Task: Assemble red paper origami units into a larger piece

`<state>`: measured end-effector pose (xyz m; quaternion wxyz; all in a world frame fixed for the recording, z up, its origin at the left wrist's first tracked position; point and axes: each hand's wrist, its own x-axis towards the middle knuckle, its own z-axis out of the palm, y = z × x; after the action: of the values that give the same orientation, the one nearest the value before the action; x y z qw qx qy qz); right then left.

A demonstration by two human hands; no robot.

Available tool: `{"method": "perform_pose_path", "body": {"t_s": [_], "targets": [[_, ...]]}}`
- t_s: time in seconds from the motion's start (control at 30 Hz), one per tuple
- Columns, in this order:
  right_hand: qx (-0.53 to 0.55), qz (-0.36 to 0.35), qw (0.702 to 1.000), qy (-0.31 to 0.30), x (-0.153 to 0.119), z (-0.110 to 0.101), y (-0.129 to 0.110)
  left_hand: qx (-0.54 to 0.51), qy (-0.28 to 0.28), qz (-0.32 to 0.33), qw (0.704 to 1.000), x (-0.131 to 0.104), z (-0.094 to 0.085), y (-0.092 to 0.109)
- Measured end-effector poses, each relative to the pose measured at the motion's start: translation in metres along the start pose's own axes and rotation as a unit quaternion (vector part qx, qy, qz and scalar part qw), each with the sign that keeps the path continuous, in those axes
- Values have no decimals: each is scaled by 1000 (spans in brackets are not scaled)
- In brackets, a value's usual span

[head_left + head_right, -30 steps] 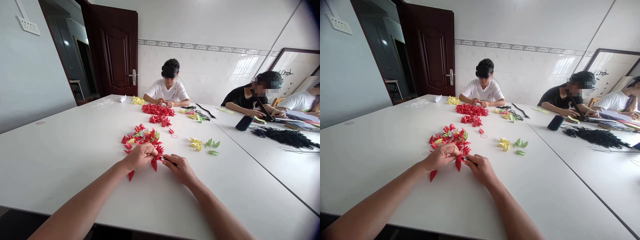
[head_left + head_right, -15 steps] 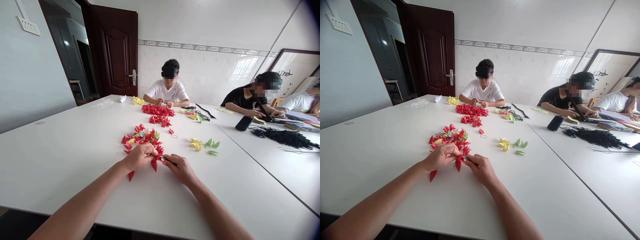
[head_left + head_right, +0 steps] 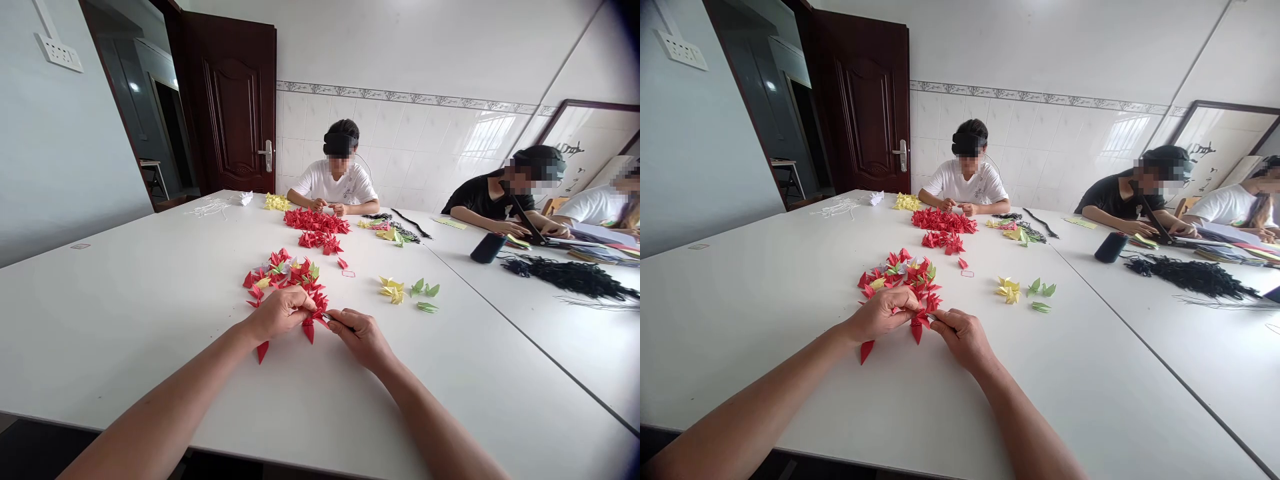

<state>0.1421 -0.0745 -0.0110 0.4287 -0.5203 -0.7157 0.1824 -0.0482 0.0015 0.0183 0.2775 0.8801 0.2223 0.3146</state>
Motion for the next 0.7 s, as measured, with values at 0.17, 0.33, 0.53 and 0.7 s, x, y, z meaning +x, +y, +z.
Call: {"method": "perform_pose_path", "body": {"t_s": [0.17, 0.33, 0.53, 0.7], "targets": [[49, 19, 997, 49, 0, -2, -5, 10, 10, -15, 1000, 1, -3, 4], [188, 63, 978, 71, 3, 6, -5, -2, -8, -13, 1000, 1, -1, 8], [170, 51, 982, 58, 6, 15, 0, -11, -22, -15, 1000, 0, 3, 6], [171, 119, 970, 128, 10, 5, 10, 6, 41, -52, 998, 1, -8, 7]]}}
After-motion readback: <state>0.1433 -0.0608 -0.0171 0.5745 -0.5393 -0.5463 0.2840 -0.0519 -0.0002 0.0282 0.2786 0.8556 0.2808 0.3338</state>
